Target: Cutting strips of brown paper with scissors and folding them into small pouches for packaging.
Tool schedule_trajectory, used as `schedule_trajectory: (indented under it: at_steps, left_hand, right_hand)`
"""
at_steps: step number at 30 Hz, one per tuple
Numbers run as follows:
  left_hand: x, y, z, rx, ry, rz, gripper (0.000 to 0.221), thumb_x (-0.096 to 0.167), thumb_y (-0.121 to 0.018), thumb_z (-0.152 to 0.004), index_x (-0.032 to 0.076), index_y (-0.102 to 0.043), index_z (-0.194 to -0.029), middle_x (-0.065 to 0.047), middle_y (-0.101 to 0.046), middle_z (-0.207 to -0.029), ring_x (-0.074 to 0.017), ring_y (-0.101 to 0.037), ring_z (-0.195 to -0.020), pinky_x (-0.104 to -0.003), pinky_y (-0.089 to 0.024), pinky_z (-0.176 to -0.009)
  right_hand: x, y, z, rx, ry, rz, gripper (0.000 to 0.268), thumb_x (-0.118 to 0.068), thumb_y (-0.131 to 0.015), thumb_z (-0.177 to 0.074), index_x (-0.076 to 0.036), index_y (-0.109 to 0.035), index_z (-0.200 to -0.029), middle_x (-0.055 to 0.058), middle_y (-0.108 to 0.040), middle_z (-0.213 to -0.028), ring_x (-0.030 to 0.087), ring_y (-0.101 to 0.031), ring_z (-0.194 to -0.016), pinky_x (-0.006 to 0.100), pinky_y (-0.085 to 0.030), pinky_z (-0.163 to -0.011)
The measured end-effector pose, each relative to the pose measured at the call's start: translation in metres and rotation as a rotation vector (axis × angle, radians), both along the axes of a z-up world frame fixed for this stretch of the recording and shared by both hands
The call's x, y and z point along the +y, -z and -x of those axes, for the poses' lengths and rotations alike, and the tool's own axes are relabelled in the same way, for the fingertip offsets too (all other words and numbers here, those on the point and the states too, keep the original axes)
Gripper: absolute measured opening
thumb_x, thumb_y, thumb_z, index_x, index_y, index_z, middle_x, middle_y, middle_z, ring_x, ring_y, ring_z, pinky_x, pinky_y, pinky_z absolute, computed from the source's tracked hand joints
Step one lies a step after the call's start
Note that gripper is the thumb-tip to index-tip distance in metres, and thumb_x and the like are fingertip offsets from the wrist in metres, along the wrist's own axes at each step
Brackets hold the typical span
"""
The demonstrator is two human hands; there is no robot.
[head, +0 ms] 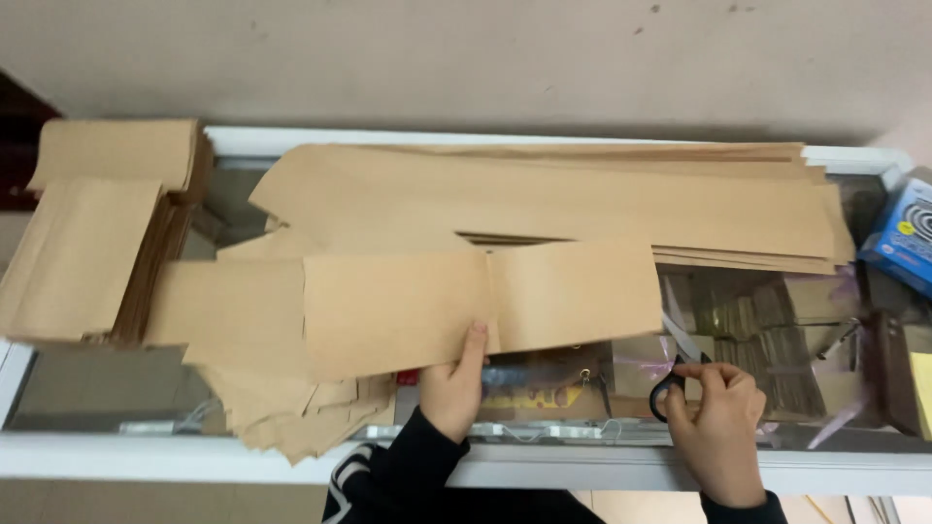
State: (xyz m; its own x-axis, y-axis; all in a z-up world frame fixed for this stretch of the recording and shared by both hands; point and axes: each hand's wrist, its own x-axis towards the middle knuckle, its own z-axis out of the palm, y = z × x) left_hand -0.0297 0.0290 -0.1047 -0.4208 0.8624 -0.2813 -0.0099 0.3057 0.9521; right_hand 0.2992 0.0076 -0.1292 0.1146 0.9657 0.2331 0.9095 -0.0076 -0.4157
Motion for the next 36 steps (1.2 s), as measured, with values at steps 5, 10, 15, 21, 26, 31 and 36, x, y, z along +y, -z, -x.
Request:
schedule_trajectory:
  at_steps: [5,10,15,21,26,31,36]
  left_hand:
    - [0.002,0.002,-0.008,-0.073,-0.098,0.005,0.036,0.039,-0.073,-0.091,0.007,-0.086,-0.105,-0.005,-0.086,-0.113,-0.0111,-0.076,-0.116,-0.026,-0.055,-0.107]
    - [0.005,-0.009,-0.015,-0.142,-0.050,0.187,0.042,0.047,-0.076,-0.085,0.009,-0.087,-0.099,-0.005,-0.087,-0.103,-0.0110,-0.079,-0.110,-0.024,-0.058,-0.104]
    - [0.008,-0.015,-0.018,-0.171,-0.054,0.105,0.038,0.042,-0.077,-0.086,0.007,-0.086,-0.096,-0.005,-0.086,-0.112,-0.0123,-0.077,-0.116,-0.025,-0.056,-0.109]
    - [0.019,-0.017,-0.019,-0.161,-0.036,0.066,0.036,0.042,-0.076,-0.087,0.007,-0.087,-0.089,-0.005,-0.087,-0.103,-0.0103,-0.079,-0.109,-0.024,-0.057,-0.105]
    - [0.025,-0.016,-0.017,-0.130,0.017,0.134,0.043,0.046,-0.071,-0.092,0.009,-0.087,-0.075,-0.004,-0.089,-0.093,-0.0124,-0.082,-0.103,-0.023,-0.057,-0.103]
    - [0.030,-0.003,-0.008,0.342,0.201,-0.493,0.037,0.025,-0.056,-0.104,-0.001,-0.072,-0.125,-0.020,-0.072,-0.134,-0.0354,-0.061,-0.135,-0.041,-0.041,-0.117]
    - [0.026,-0.035,0.014,0.527,0.421,-0.664,0.034,-0.008,-0.048,-0.080,-0.004,-0.065,-0.109,-0.023,-0.067,-0.127,-0.0429,-0.064,-0.110,-0.048,-0.053,-0.092]
  right_hand:
    - [-0.019,-0.008,-0.006,-0.119,0.037,0.244,0.038,-0.040,-0.073,-0.089,-0.017,-0.075,-0.120,0.017,-0.061,-0.118,0.034,-0.048,-0.128,0.048,-0.034,-0.105]
    - [-0.009,-0.034,0.000,-0.010,0.146,0.377,0.076,-0.046,-0.085,-0.079,-0.003,-0.061,-0.137,0.023,-0.066,-0.119,0.037,-0.054,-0.121,0.050,-0.050,-0.095]
    - [0.006,-0.054,-0.022,0.062,0.260,0.612,0.063,-0.040,-0.084,-0.077,-0.011,-0.072,-0.132,0.015,-0.073,-0.119,0.028,-0.068,-0.109,0.042,-0.053,-0.096]
    - [-0.006,-0.063,-0.035,0.967,0.407,0.598,0.039,0.005,-0.067,-0.097,0.009,-0.068,-0.135,0.026,-0.074,-0.118,0.034,-0.067,-0.107,0.040,-0.048,-0.100]
    - [-0.009,-0.030,-0.028,0.780,0.348,0.389,0.045,0.003,-0.080,-0.086,0.002,-0.074,-0.131,0.016,-0.077,-0.110,0.020,-0.066,-0.096,0.030,-0.052,-0.094]
    - [-0.008,-0.019,-0.023,0.116,0.288,0.140,0.033,-0.022,-0.082,-0.089,-0.013,-0.081,-0.121,0.016,-0.062,-0.122,0.026,-0.060,-0.110,0.041,-0.051,-0.098]
    - [-0.002,-0.040,-0.009,0.055,0.127,-0.025,0.021,-0.021,-0.077,-0.096,-0.010,-0.081,-0.113,0.011,-0.077,-0.116,0.027,-0.069,-0.113,0.041,-0.050,-0.103]
